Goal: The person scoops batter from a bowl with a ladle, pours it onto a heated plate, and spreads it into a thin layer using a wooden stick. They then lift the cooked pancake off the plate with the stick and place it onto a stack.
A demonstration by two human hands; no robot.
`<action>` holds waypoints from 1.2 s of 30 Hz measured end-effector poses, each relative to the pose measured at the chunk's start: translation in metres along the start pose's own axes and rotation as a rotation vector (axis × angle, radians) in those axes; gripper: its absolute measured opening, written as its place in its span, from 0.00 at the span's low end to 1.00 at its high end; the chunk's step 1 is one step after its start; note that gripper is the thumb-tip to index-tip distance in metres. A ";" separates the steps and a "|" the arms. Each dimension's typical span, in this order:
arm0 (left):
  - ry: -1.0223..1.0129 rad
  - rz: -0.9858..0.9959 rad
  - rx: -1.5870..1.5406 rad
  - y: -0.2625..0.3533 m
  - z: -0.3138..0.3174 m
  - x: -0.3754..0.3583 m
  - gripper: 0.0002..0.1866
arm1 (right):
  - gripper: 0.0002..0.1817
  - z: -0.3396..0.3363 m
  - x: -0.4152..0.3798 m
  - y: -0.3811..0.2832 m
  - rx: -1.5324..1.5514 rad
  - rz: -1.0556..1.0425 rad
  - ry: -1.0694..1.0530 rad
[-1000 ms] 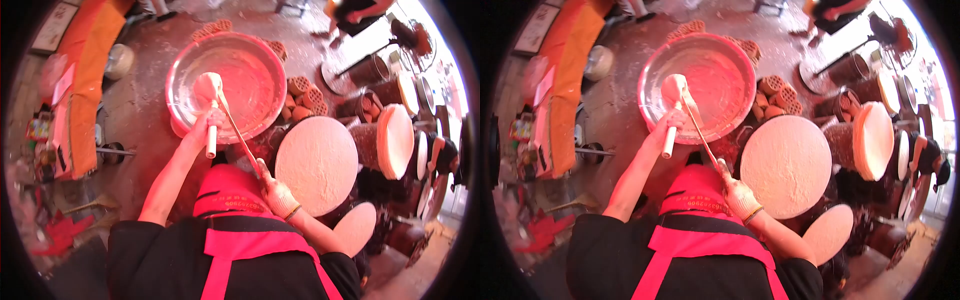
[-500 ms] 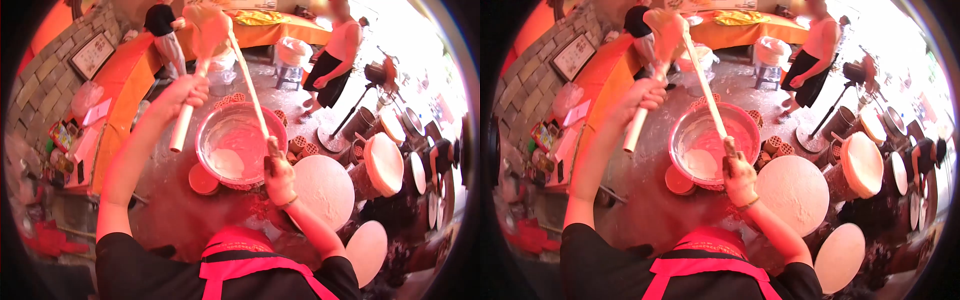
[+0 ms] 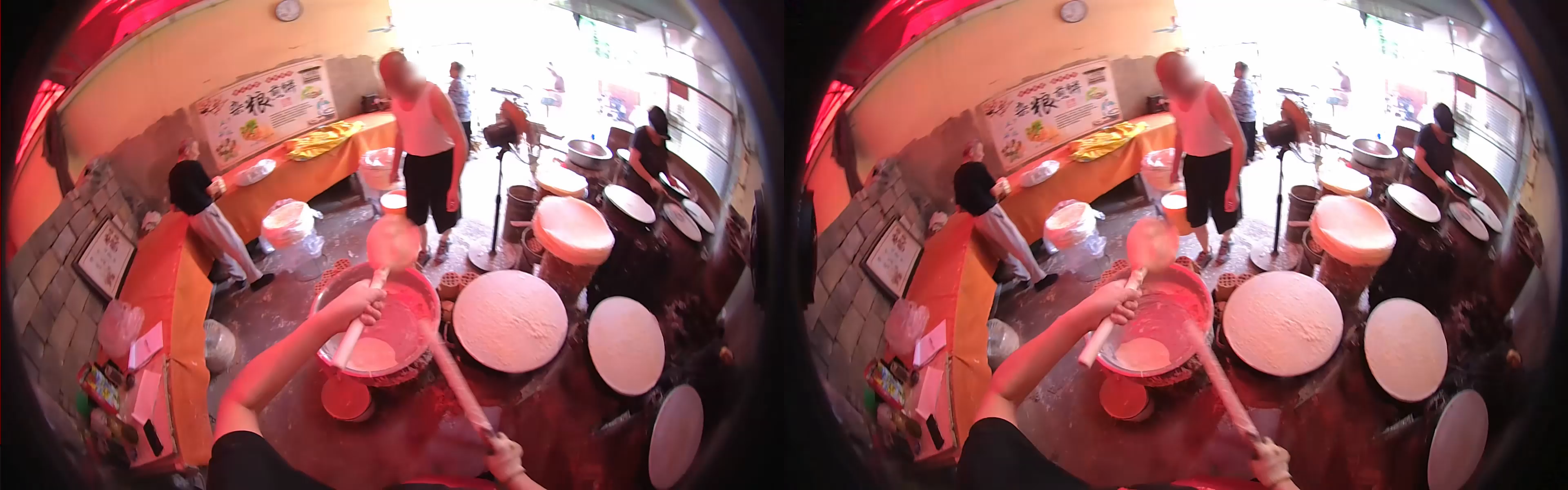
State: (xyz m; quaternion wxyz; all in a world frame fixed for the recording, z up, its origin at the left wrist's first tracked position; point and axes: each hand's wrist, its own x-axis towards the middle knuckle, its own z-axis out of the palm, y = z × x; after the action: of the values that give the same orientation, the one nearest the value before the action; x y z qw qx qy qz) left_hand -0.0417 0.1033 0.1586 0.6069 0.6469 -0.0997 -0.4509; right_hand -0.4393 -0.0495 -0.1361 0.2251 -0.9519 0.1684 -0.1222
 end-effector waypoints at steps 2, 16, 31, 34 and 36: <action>-0.011 0.104 0.229 0.005 0.060 -0.020 0.08 | 0.37 -0.009 -0.078 0.029 0.158 0.072 0.229; -0.940 -1.379 -0.216 -0.057 0.504 0.022 0.08 | 0.26 -0.159 -0.339 0.069 0.949 1.022 1.050; -1.196 0.971 1.199 -0.289 0.872 -0.097 0.09 | 0.24 -0.359 -0.418 0.189 0.076 1.103 1.090; -1.165 1.008 1.232 -0.362 0.879 -0.078 0.17 | 0.23 -0.309 -0.426 0.191 0.480 1.293 1.205; -1.178 1.101 1.131 -0.394 0.875 -0.066 0.22 | 0.23 -0.266 -0.427 0.202 0.636 1.336 1.324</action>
State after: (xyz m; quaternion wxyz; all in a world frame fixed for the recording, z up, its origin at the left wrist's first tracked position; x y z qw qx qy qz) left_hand -0.8600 -0.3644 -0.0302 0.1867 0.3770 -0.8746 -0.2411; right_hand -0.9649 -0.1626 -0.0672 0.3533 -0.2967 0.7212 -0.5167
